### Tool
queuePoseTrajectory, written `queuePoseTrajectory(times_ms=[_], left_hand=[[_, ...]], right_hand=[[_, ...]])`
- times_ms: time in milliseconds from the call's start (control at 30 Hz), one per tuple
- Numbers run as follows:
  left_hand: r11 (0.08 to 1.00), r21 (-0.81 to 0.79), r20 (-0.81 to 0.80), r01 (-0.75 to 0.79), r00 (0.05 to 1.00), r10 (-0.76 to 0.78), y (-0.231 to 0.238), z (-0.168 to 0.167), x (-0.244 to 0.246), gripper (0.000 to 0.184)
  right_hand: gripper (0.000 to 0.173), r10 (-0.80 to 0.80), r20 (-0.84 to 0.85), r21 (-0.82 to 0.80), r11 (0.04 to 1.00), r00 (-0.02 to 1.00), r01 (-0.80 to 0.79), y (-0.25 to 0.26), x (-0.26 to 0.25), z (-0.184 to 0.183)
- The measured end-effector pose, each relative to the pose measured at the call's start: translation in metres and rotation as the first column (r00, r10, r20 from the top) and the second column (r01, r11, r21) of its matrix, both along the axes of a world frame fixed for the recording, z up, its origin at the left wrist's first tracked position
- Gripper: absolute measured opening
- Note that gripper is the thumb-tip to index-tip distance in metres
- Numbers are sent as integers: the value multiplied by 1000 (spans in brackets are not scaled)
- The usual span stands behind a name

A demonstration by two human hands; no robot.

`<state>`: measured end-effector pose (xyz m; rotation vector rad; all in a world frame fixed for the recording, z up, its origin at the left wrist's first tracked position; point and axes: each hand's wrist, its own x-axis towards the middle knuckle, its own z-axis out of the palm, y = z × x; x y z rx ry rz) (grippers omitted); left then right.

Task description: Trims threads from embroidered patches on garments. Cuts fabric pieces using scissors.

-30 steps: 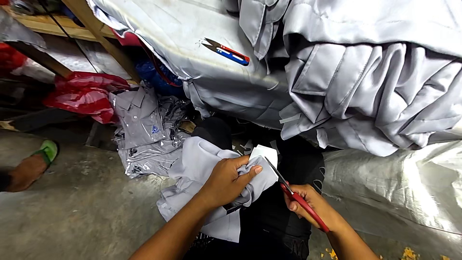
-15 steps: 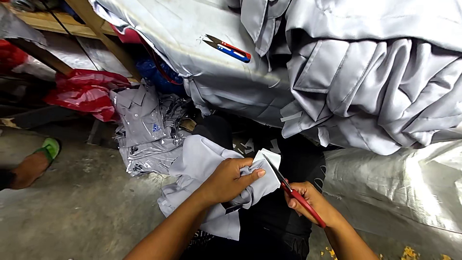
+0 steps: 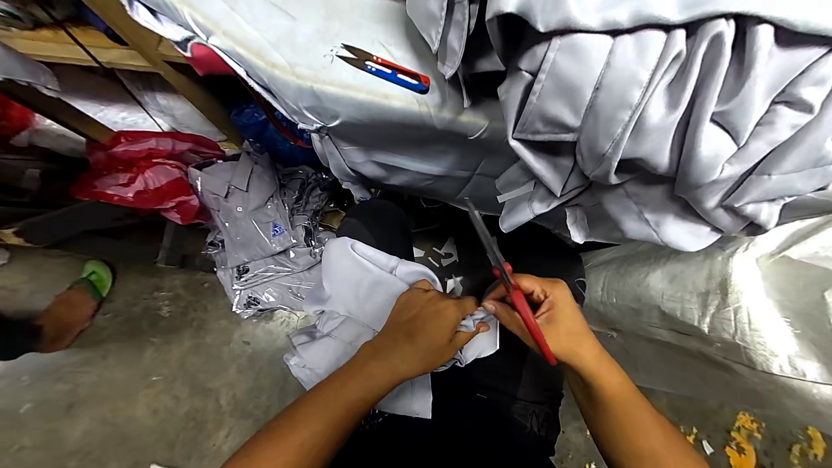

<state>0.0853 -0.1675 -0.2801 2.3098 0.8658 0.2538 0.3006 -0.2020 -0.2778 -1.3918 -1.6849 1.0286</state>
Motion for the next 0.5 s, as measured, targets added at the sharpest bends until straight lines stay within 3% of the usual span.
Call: queuePoseTrajectory(times_ms=[67, 167, 267, 333, 433, 500], left_hand=[[991, 38, 4, -131, 991, 131, -5, 0, 1, 39], [909, 159, 190, -386, 915, 355, -11, -11, -5, 38], [846, 198, 354, -495, 841, 409, -23, -22, -10, 23], [867, 106, 451, -487, 801, 395, -36, -31, -11, 30], [882, -203, 587, -425, 668, 457, -44, -35, -13, 65], [822, -362, 548, -439, 613, 569, -34, -25, -14, 61]], right_hand=[[15, -35, 51, 25, 999, 998, 34, 8, -11, -1], [12, -211, 24, 136, 969, 977, 206, 14, -21, -13], [12, -372, -40, 272, 889, 927, 368, 15, -29, -28], [10, -395, -163, 297, 854, 904, 427, 14, -34, -30], [7, -313, -328, 334, 844, 891, 420, 11, -40, -32], [8, -263, -370, 379, 833, 891, 403, 7, -45, -32]])
